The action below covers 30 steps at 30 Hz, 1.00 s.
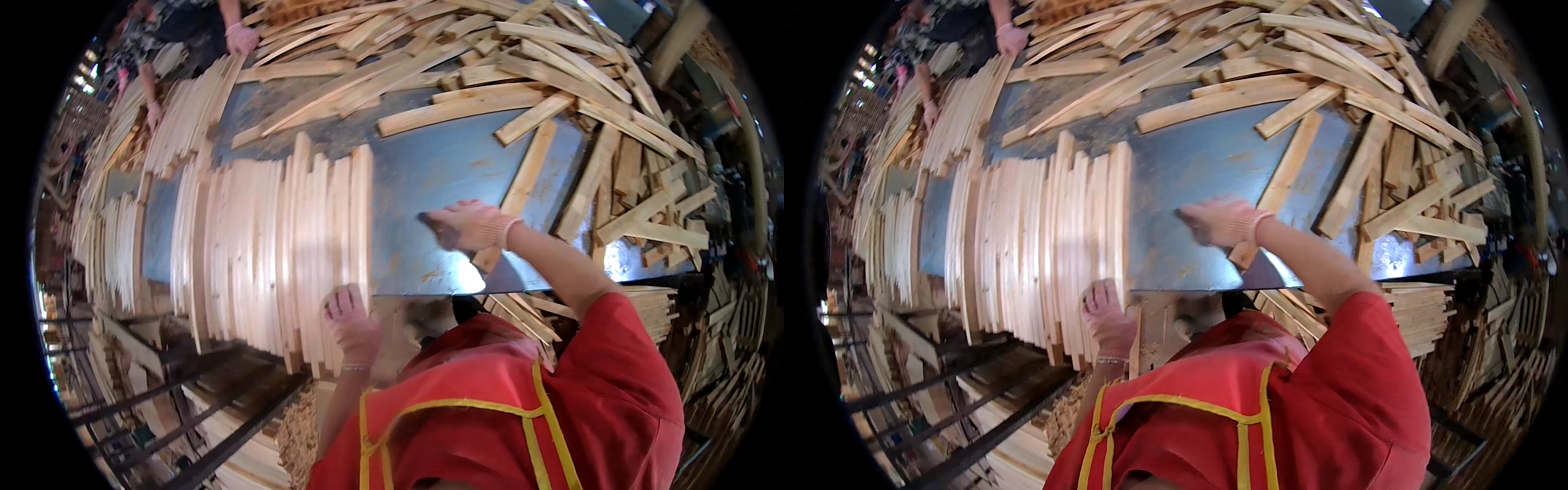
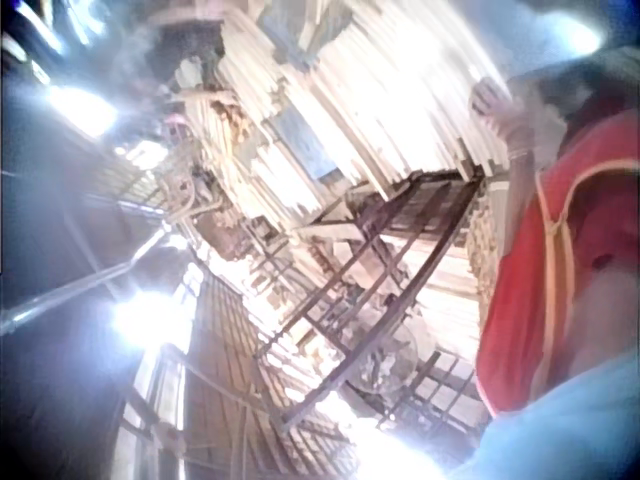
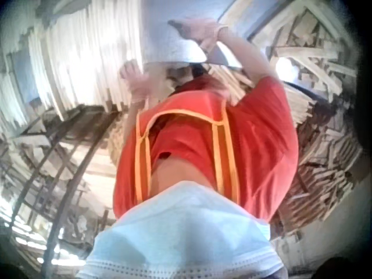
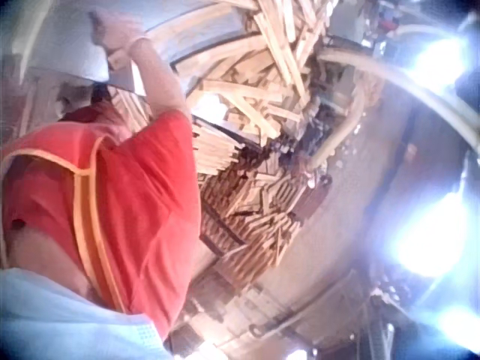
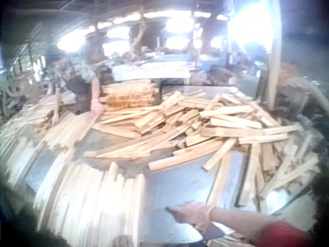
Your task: The person repeatedly picks up thin wooden planks from a scattered pile on a metal table and stacks them neatly on the left side. The hands handle the planks one by one or in small groups, aligning them into a growing stack throughout the clip.
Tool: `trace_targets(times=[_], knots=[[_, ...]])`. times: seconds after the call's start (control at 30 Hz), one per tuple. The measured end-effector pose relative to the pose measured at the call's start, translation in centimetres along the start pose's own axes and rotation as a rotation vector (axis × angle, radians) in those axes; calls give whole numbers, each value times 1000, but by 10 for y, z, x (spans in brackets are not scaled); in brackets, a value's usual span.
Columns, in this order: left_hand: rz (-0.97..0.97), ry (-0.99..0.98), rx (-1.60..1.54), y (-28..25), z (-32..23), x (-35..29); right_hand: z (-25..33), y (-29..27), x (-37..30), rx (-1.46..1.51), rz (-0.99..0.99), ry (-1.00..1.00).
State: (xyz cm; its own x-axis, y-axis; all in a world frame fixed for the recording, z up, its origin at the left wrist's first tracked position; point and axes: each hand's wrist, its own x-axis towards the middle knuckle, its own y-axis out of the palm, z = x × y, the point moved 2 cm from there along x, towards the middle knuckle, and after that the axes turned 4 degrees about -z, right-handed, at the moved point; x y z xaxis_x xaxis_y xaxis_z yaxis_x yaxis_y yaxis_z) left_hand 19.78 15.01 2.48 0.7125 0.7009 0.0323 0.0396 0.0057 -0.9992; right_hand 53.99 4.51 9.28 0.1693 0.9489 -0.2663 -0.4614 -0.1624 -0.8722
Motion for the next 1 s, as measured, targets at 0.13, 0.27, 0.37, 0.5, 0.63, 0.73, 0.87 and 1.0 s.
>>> trace_targets(times=[0.13,0.27,0.37,0.5,0.63,0.73,0.87,1.0], knots=[[-9,39,-85,-28,-30,18,-116,0,-63,-686,-146,48],[-69,321,-297,-28,-97,49,-84,21,-50,-398,-327,-261],[188,366,-357,-26,-148,74,-79,-8,-3,-202,-342,-131],[279,416,-230,-13,-180,100,-220,-76,40,-478,-585,59],[407,428,-248,-18,-175,108,-323,-93,41,-673,-294,404],[597,190,-490,-27,-155,80,-263,-147,72,-588,155,436],[409,21,-337,-55,-108,34,-182,-182,77,-454,58,126],[-110,-40,-21,-25,-46,15,-99,-185,84,87,-56,247]])
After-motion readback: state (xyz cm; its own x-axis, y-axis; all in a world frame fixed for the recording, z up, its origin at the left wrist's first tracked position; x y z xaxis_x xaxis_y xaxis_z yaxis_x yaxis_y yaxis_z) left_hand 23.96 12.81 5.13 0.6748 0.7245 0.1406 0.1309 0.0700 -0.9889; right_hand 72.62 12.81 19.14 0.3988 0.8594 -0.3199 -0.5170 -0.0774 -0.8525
